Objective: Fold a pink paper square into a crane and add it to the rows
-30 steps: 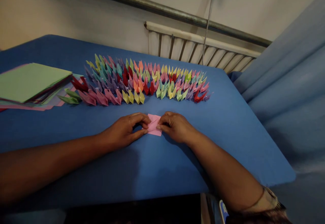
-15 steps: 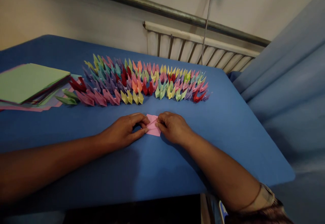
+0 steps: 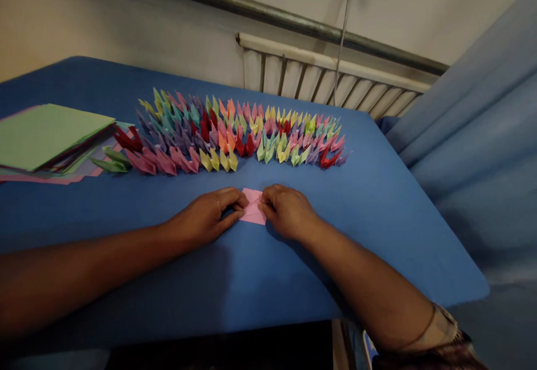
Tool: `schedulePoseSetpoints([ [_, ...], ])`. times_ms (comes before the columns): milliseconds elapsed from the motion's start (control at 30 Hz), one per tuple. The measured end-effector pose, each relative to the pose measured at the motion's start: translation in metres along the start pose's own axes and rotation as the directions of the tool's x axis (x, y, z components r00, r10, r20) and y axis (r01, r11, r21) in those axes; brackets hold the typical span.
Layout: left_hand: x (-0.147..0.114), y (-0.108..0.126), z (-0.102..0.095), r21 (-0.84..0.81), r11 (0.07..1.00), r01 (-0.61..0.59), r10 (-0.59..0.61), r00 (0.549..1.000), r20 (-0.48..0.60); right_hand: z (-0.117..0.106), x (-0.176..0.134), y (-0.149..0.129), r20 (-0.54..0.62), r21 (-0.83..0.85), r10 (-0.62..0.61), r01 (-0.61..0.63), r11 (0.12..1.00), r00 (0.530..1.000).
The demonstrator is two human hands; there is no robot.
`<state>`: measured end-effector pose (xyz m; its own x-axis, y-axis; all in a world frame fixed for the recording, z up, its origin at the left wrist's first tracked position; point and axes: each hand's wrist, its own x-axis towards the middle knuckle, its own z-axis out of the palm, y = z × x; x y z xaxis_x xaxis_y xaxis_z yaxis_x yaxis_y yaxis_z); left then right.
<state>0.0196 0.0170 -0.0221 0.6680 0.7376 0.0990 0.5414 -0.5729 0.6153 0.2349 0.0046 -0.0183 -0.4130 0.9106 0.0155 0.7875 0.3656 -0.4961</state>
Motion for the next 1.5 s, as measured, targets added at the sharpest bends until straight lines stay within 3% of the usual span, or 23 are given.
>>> schedulePoseSetpoints([
  [267,-0.001,-0.002,0.003,0.123,0.99,-0.067,0.07,0.997,-0.019,-0.001,-0.001,-0.004,-0.01,-0.032,0.05,-0.051,0.998,0.999],
  [633,-0.001,-0.002,0.0,0.131,0.984,-0.124,0.126,0.992,-0.011,-0.005,-0.004,-0.014,0.0,-0.121,0.118,-0.117,0.986,0.993],
  [800,-0.001,-0.006,0.001,0.165,0.964,-0.21,0.211,0.978,0.012,-0.004,-0.005,-0.012,-0.008,-0.128,0.131,-0.131,0.983,0.991],
  [1000,-0.003,-0.007,0.001,0.227,0.942,-0.248,0.248,0.968,0.026,-0.001,-0.003,-0.01,-0.05,-0.008,0.156,-0.156,0.988,0.987],
  [1233,-0.003,-0.004,-0.004,0.134,0.983,-0.126,0.125,0.992,0.017,0.0,0.0,-0.005,0.021,0.108,0.238,-0.239,0.965,0.971],
  [1500,-0.001,-0.003,-0.005,0.094,0.994,-0.057,0.052,0.997,0.061,0.002,0.001,0.001,0.028,0.183,0.198,-0.2,0.963,0.98],
])
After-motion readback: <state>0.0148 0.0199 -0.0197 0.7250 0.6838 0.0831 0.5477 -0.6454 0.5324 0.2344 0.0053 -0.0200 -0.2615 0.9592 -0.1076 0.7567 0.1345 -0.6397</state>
